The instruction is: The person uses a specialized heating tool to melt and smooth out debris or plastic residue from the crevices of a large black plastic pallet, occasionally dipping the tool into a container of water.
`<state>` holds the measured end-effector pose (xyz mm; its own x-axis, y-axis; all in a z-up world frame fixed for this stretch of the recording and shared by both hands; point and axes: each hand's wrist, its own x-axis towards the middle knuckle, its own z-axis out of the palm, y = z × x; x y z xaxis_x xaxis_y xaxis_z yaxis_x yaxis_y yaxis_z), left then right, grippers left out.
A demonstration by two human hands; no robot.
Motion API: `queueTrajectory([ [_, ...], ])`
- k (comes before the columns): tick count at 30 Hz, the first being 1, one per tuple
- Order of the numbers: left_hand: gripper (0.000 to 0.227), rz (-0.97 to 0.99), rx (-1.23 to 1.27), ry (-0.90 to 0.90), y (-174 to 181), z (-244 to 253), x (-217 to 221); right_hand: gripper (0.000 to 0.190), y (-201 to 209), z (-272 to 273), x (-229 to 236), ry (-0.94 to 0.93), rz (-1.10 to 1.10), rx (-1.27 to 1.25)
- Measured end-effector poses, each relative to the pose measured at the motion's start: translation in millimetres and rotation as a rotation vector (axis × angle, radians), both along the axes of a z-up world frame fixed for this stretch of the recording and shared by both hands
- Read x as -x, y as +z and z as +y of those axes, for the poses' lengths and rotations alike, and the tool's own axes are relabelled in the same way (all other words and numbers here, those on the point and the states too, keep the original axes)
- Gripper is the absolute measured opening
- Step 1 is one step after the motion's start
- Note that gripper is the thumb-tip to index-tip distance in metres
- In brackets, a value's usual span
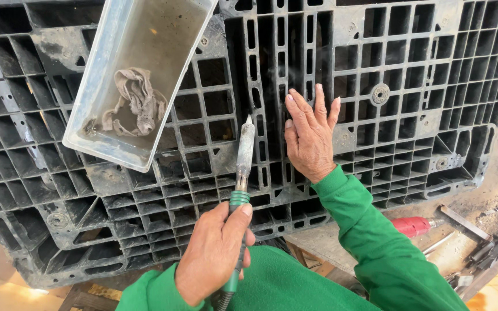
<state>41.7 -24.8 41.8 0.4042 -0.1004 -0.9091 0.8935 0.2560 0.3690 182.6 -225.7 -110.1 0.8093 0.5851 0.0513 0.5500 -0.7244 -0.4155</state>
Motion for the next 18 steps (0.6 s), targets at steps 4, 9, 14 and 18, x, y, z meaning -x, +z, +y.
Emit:
queueTrajectory([
  [4, 0.04, 0.041, 0.063, 0.036, -3, 8, -3, 0.05, -1, 0, -1, 0.003, 0.0, 0.006],
  [9, 0.041, 0.151, 0.111, 0.06, -3, 16, -4, 0.05, -3, -2, 0, 0.006, -0.009, 0.005],
  [14, 0.039, 0.137, 0.141, 0.097, -3, 18, -5, 0.049, -3, -2, 0, 0.004, -0.012, 0.003],
  [18, 0.04, 0.127, 0.136, 0.079, -1, 17, -3, 0.049, -3, -1, -1, 0.002, -0.004, 0.005],
])
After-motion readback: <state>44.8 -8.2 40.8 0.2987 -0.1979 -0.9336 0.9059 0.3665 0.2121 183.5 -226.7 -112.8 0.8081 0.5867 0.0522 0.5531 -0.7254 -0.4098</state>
